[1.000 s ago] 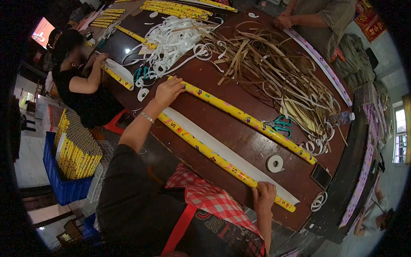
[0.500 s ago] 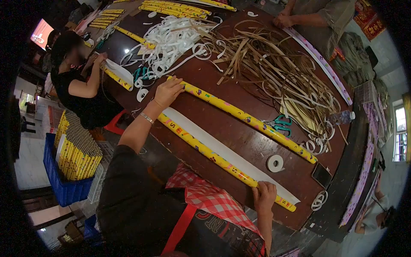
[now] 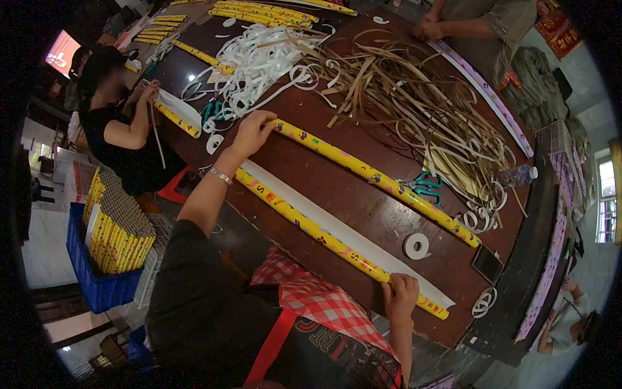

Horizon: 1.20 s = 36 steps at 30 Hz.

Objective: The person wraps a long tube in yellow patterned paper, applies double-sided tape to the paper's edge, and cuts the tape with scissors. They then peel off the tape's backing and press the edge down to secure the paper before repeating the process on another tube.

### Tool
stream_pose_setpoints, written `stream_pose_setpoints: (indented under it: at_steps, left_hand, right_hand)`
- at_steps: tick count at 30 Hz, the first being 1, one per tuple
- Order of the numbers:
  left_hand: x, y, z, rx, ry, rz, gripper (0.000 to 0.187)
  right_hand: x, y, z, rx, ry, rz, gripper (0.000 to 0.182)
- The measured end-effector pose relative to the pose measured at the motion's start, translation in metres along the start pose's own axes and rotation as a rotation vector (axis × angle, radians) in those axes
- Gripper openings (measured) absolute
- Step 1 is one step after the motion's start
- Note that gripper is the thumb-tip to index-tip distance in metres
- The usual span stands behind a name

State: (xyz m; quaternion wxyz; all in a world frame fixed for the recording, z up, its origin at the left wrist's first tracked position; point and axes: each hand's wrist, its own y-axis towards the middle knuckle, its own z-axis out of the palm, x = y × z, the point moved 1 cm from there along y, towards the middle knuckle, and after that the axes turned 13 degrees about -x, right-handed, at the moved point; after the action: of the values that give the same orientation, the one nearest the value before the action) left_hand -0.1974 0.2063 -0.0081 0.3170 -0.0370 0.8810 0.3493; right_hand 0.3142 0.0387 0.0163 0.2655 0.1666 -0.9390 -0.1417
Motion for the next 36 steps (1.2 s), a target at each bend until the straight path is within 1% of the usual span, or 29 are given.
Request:
stream_pose_setpoints:
  at_steps: [1, 3, 4, 6, 10, 18, 25, 31, 33, 34, 36]
  left_hand:
    - [0.004, 0.003, 0.003, 0.000, 0.000, 0.001, 0.018]
    - [0.010, 0.007, 0.006, 0.022, 0.018, -0.094, 0.016]
    - [0.009, 0.007, 0.008, 0.022, 0.017, -0.092, 0.016]
    - [0.005, 0.005, 0.014, -0.036, 0.033, -0.171, 0.017]
    - [0.008, 0.000, 0.020, -0.090, 0.106, -0.102, 0.019]
    - [0.006, 0.002, 0.013, 0.019, 0.057, -0.188, 0.025]
    - [0.010, 0.003, 0.009, 0.091, 0.065, -0.188, 0.028]
    - [0.015, 0.000, 0.009, 0.139, 0.012, -0.215, 0.028]
    - [0.013, -0.001, 0.011, 0.060, -0.025, -0.233, 0.021]
    - [0.012, 0.000, 0.013, 0.058, -0.025, -0.231, 0.021]
    - [0.010, 0.000, 0.020, -0.012, 0.068, -0.216, 0.013]
  right_hand:
    - [0.000, 0.000, 0.000, -0.008, 0.004, -0.009, 0.028]
    - [0.001, 0.001, -0.001, -0.006, 0.006, -0.007, 0.028]
    - [0.001, 0.001, -0.001, -0.002, 0.008, -0.004, 0.029]
    - [0.000, 0.001, -0.001, -0.001, 0.004, -0.007, 0.029]
    - [0.004, 0.003, -0.003, -0.005, 0.017, -0.018, 0.031]
    - [0.001, 0.002, -0.001, 0.011, 0.000, 0.004, 0.030]
    - [0.001, 0.001, -0.001, 0.005, 0.000, 0.006, 0.030]
    - [0.001, 0.000, 0.000, -0.015, 0.007, -0.001, 0.029]
    - [0.000, 0.000, -0.001, -0.009, 0.005, 0.000, 0.029]
    - [0.000, 0.000, 0.000, -0.003, 0.004, 0.002, 0.029]
    - [0.000, 0.000, 0.000, -0.006, 0.004, 0.000, 0.029]
